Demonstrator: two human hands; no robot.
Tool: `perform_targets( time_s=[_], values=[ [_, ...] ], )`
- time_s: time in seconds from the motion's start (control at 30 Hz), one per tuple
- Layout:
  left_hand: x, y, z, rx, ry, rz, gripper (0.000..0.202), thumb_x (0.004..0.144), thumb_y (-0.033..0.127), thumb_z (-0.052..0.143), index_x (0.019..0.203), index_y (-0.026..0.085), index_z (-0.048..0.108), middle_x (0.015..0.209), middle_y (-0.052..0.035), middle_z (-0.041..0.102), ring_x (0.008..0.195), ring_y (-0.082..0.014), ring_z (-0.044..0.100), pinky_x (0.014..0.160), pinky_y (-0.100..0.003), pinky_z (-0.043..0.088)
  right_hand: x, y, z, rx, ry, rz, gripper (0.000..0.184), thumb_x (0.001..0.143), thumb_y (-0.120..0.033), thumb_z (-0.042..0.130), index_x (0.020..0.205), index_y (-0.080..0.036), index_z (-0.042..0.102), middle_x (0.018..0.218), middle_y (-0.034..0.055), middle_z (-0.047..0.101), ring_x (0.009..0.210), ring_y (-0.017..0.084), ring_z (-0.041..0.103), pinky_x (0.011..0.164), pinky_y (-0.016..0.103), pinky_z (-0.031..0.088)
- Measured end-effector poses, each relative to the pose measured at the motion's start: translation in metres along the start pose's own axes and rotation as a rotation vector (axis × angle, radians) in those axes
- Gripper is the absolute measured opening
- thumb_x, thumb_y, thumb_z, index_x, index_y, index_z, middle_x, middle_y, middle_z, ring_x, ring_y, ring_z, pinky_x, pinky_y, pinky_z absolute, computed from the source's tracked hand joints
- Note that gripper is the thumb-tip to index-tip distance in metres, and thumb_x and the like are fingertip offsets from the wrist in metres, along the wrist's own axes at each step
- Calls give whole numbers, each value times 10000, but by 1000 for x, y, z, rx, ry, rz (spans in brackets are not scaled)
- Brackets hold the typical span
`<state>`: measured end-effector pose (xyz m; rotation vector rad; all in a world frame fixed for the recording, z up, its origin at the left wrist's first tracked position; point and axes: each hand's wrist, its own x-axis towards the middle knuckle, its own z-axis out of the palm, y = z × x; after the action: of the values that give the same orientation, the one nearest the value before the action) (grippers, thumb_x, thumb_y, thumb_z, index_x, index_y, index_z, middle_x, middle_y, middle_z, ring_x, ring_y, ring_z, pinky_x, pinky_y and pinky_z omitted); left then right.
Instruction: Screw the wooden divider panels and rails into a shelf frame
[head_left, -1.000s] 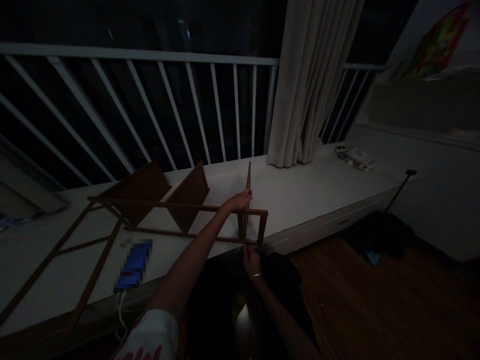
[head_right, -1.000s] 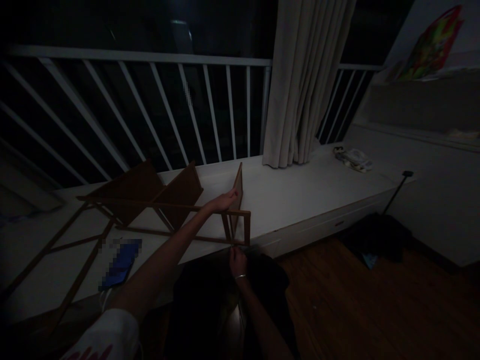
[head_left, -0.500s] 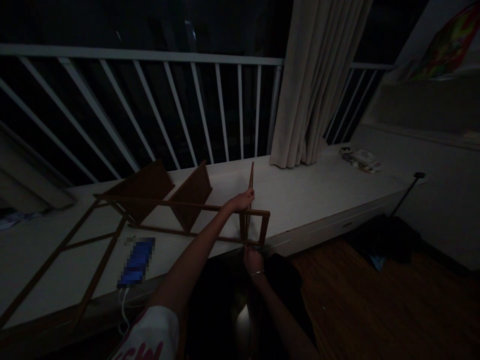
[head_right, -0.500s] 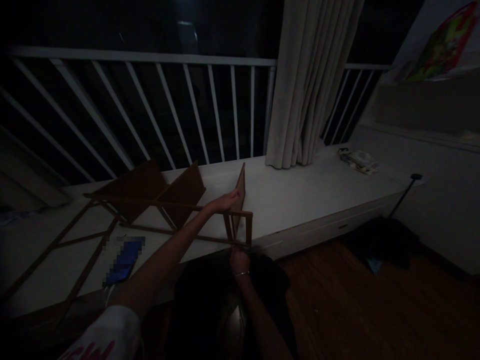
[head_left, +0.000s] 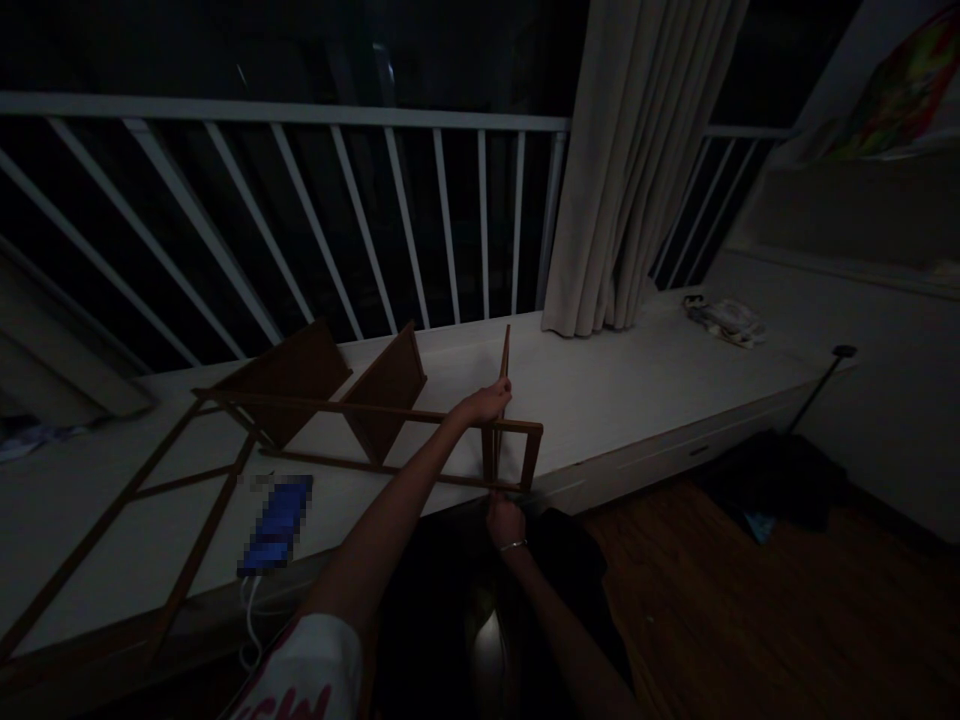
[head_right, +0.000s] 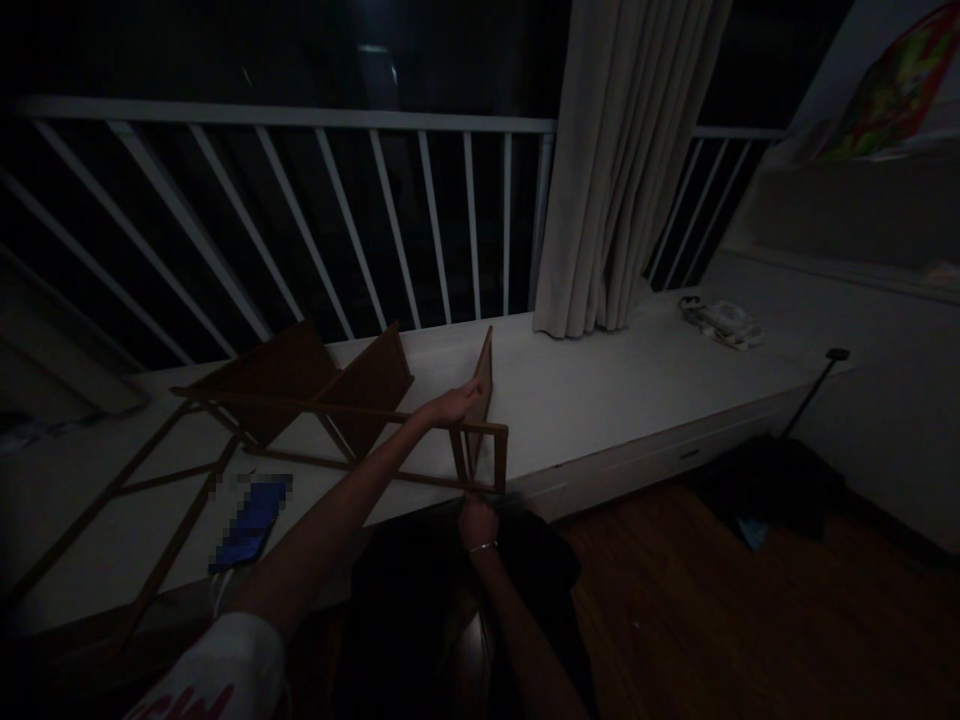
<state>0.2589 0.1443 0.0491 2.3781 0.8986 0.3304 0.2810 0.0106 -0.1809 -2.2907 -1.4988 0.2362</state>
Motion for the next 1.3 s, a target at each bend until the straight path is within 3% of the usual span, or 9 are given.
perform_targets(
  time_s=[0.2,0.4,0.73,1.3],
  values=[
    [-1,0,0,31,-2,-11,266,784,348,261,918,183,422,761,-15,530,669,-140,477,654,-269,373,0,4,5,1,3,3,425,876,-302,209,828,-108,584,657,132,625,633,175,604,548,239,409],
    [-2,1,-1,50,3,-9,286,788,358,258,938,183,428,754,-18,535,661,-143,478,645,-270,372,6,5,4,45,-17,3,394,853,-326,280,797,-122,612,680,132,634,638,187,602,573,257,405],
    [2,-3,2,34,10,-30,299,789,351,263,974,182,426,790,-25,554,699,-151,494,664,-274,373,13,7,7,90,1,-12,347,842,-262,314,810,-131,634,711,114,645,643,140,596,595,196,373],
    [-1,-3,1,81,19,6,301,796,358,249,969,196,435,818,-33,578,724,-155,527,674,-265,386,1,4,1,25,50,-30,391,850,-316,273,801,-126,611,645,121,626,583,156,582,539,225,369]
  ],
)
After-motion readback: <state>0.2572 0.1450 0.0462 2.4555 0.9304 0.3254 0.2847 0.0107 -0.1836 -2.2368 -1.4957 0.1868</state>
